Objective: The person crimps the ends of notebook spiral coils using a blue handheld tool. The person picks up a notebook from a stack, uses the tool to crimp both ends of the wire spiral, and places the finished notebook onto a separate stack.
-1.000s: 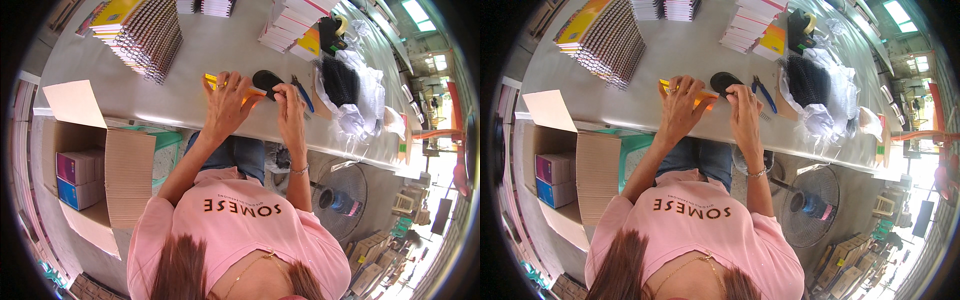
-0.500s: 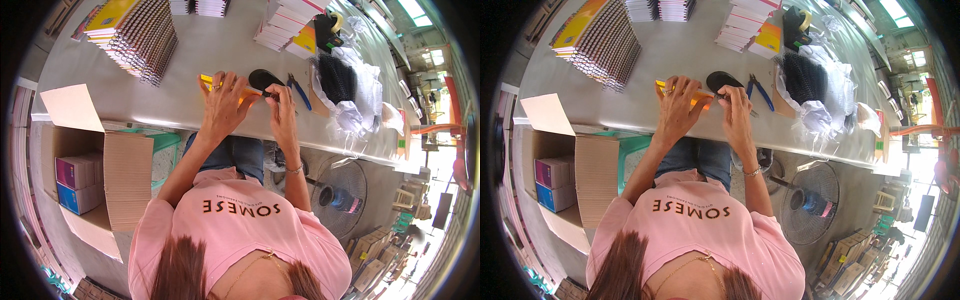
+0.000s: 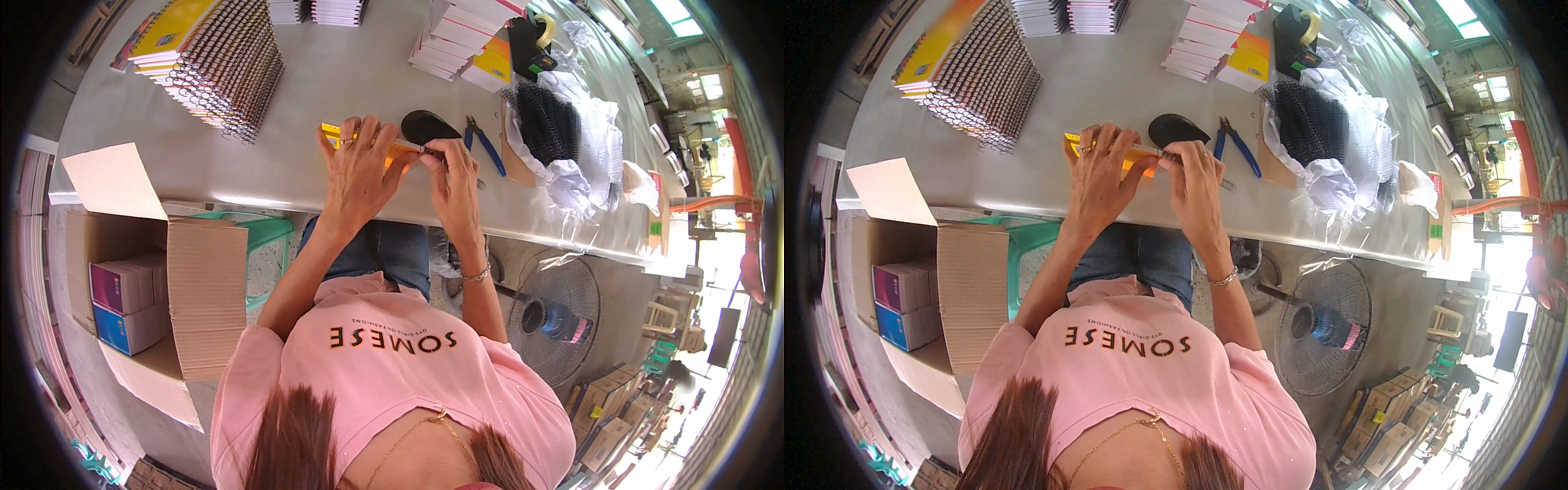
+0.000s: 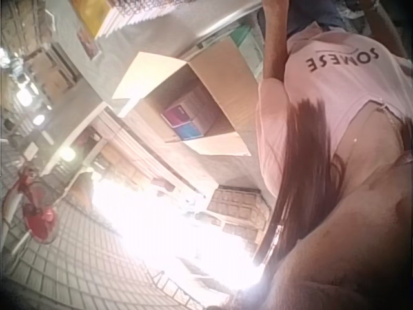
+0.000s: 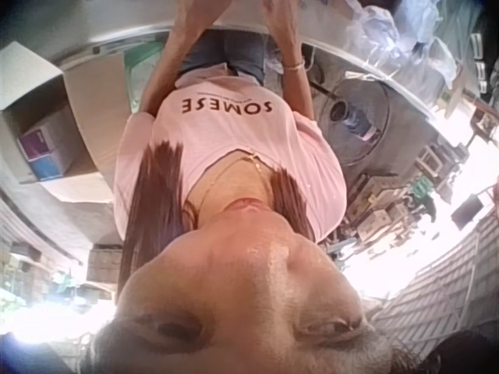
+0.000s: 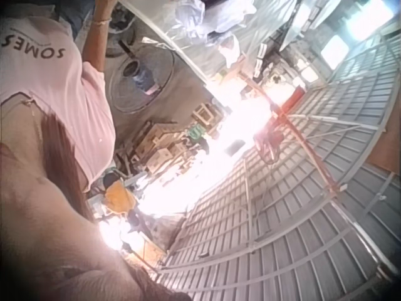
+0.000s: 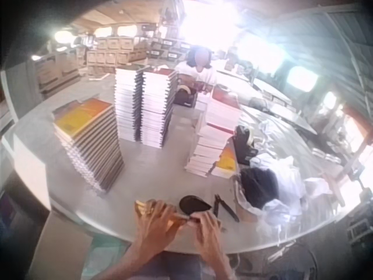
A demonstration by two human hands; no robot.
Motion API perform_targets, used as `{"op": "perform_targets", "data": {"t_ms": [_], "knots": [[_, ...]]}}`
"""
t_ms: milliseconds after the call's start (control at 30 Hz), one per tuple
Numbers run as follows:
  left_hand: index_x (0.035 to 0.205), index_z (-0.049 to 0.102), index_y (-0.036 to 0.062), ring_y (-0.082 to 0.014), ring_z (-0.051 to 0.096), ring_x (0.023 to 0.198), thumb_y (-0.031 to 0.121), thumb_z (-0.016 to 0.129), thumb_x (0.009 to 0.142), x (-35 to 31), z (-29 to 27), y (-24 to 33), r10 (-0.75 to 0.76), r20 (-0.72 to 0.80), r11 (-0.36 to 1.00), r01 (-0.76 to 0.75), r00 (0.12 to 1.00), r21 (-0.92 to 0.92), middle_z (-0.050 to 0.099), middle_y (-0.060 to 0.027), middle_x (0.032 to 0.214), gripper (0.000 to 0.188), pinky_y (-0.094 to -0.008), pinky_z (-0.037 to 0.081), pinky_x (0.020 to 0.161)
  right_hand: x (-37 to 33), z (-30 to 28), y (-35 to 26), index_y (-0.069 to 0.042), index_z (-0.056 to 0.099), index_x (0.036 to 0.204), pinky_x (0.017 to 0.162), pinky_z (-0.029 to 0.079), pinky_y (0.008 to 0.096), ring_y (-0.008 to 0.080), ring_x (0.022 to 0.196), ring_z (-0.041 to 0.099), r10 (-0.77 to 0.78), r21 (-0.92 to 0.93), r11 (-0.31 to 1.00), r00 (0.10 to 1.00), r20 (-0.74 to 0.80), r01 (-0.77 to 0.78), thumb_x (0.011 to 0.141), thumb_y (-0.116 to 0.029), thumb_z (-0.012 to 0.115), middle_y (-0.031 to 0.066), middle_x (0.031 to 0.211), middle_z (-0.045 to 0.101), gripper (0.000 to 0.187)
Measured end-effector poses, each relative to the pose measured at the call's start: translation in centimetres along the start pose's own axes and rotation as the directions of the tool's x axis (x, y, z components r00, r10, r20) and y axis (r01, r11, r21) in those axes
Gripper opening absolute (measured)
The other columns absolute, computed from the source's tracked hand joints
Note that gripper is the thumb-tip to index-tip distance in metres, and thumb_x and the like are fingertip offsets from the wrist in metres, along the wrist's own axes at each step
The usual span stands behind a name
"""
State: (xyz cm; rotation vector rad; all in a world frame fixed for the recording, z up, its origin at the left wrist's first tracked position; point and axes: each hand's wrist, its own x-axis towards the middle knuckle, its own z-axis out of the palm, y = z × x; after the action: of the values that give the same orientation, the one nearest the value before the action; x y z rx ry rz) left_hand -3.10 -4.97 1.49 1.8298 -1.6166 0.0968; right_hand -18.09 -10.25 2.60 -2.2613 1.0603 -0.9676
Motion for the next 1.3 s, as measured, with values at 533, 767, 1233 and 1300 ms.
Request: {"op": "perform_targets", "data": {"t_ms": [533, 767, 1233, 1300], "knots": [[0.117, 0.053, 0.0059, -0.0377, 0.043, 0.115, 0.022, 0.081, 0.077, -1.0, 0.1, -2.7, -0.189, -0.028, 0.877, 0.155, 0.982, -0.455, 0.050, -0.0186, 0.116, 0.051, -0.0452, 0.040, 0.095, 2.9, -1.1, 4.4, -0.005, 0.060, 0.109, 0.083, 0.045, 0.0398, 0.0280, 0.090, 0.062, -0.135, -0.214, 0.968, 0.991, -0.002, 0.131, 0.081, 0.006, 0.056, 0.0112, 0.093, 0.063, 0.030], [0.117, 0.052, 0.0024, -0.0383, 0.045, 0.113, 0.024, 0.081, 0.078, -2.0, 0.7, -4.4, -0.143, -0.050, 0.917, 0.113, 0.988, -0.382, 0.052, -0.0185, 0.111, 0.053, -0.0449, 0.038, 0.098, 3.0, 0.5, 6.5, -0.008, 0.057, 0.113, 0.076, 0.046, 0.0433, 0.0342, 0.086, 0.062, -0.019, -0.092, 0.995, 0.995, 0.095, 0.028, 0.075, 0.008, 0.060, 0.0151, 0.090, 0.063, 0.041], [0.114, 0.048, 0.0021, -0.0335, 0.046, 0.105, 0.019, 0.078, 0.080, -1.4, 0.0, -5.1, 0.003, 0.014, 0.919, 0.003, 1.000, -0.395, 0.048, -0.0146, 0.106, 0.049, -0.0467, 0.037, 0.094, 2.8, 1.6, 6.1, -0.003, 0.062, 0.101, 0.094, 0.041, 0.0420, 0.0366, 0.106, 0.053, -0.244, 0.116, 0.962, 0.969, -0.031, 0.246, 0.073, -0.022, 0.081, 0.0210, 0.108, 0.054, 0.038], [0.117, 0.049, 0.0012, -0.0347, 0.045, 0.112, 0.023, 0.078, 0.081, -1.3, 0.6, -5.8, 0.001, 0.022, 0.921, 0.007, 1.000, -0.390, 0.050, -0.0162, 0.112, 0.051, -0.0460, 0.035, 0.099, 3.9, 1.5, 6.6, -0.003, 0.062, 0.097, 0.095, 0.041, 0.0397, 0.0347, 0.108, 0.053, -0.173, 0.282, 0.949, 0.981, 0.084, 0.144, 0.074, -0.023, 0.081, 0.0193, 0.110, 0.056, 0.036]]}}
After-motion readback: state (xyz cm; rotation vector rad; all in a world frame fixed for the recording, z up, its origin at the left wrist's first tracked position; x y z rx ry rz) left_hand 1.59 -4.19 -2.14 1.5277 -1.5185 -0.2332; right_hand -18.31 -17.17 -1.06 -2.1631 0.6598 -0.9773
